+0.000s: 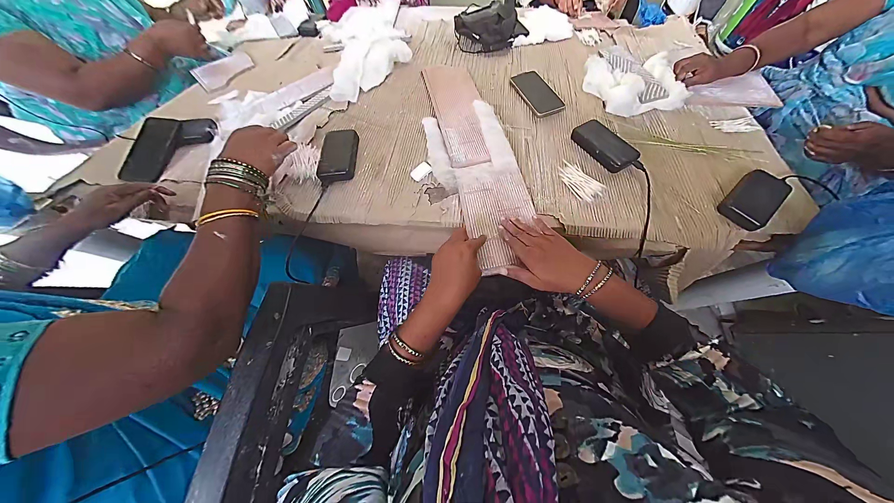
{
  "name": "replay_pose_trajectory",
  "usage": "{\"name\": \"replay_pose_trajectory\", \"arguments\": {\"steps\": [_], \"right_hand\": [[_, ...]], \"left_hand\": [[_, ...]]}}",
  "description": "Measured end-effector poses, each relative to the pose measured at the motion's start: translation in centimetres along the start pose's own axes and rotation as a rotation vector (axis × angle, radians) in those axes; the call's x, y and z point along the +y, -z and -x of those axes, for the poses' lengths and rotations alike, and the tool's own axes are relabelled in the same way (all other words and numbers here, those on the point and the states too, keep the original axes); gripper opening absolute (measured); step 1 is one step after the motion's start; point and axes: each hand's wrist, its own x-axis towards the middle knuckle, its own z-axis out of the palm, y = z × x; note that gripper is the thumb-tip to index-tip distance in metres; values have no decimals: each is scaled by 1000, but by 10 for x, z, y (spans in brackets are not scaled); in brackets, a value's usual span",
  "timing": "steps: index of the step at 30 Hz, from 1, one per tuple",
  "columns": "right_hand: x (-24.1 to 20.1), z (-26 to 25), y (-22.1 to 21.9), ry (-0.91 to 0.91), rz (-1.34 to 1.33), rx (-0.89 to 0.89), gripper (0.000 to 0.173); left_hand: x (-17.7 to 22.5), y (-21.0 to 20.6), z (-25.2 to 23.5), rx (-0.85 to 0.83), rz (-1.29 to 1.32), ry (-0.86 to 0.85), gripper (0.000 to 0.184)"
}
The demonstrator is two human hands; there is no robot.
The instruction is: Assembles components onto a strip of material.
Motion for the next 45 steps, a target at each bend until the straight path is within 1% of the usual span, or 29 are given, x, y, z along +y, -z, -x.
{"name": "replay_pose_trajectory", "arguments": {"steps": [2,3,4,5,6,7,8,9,11,13,15,18,21,22,23,25,26,27,28,30,31,33,36,37,38,40,41,43,45], "right_hand": [[-3,21,15,-15,-23,-107,80],[-2,28,22,-8,-50,-119,75],[1,32,27,8,-85,-71,66],[4,32,28,32,-122,51,57],[7,28,26,48,-138,192,52],[8,20,21,51,-129,300,50],[8,10,16,38,-105,344,51],[6,0,11,4,-75,322,56],[-4,-16,5,-88,-43,153,72],[-12,-22,-4,-146,-49,59,80],[-18,-12,-10,-164,-57,25,82],[-28,21,-9,-160,-73,-59,87],[-32,51,9,-132,-108,-153,81],[-31,57,14,-114,-129,-119,77],[-29,60,15,-90,-154,-5,71],[-22,50,8,-46,-175,320,59],[-18,40,2,-28,-146,430,56],[-15,28,-3,-27,-116,457,55],[-13,17,-6,-46,-92,413,59],[-13,1,-10,-100,-94,222,68],[-14,-3,-14,-113,-103,168,71],[-15,1,-21,-101,-98,165,71],[-17,27,-16,-58,-109,152,67],[-17,36,-12,-39,-109,164,65],[-16,42,-10,-15,-109,230,60],[-10,41,-17,32,-99,506,43],[-6,35,-20,27,-84,592,34],[-1,24,-18,-13,-56,577,21],[1,13,-18,-10,-22,608,14]], "left_hand": [[-5,0,10,18,38,-42,30],[-8,-1,14,35,48,-65,30],[-10,-3,18,63,58,-86,30],[-13,-7,20,111,69,-108,29],[-15,-11,20,164,80,-130,28],[-17,-14,20,205,84,-142,27],[-18,-16,19,229,81,-142,27],[-18,-17,17,242,70,-134,27],[-17,-14,15,223,45,-103,28],[-17,-10,15,199,27,-96,28],[-17,-8,19,171,25,-114,27],[-16,-9,33,155,36,-193,27],[-14,-15,45,212,35,-287,26],[-15,-17,48,249,36,-311,25],[-17,-21,48,301,39,-333,24],[-21,-26,44,386,40,-350,23],[-24,-28,39,416,36,-345,24],[-27,-29,35,432,31,-330,25],[-29,-27,30,435,26,-309,25],[-31,-23,24,413,14,-275,24],[-31,-22,23,395,7,-269,24],[-34,-22,24,375,-2,-280,23],[-37,-24,34,355,7,-319,23],[-37,-25,36,363,11,-341,23],[-36,-26,38,377,13,-361,24],[-36,-27,41,417,26,-380,24],[-36,-28,42,441,35,-382,25],[-35,-27,42,489,52,-381,25],[-35,-24,43,520,53,-386,25]]}}
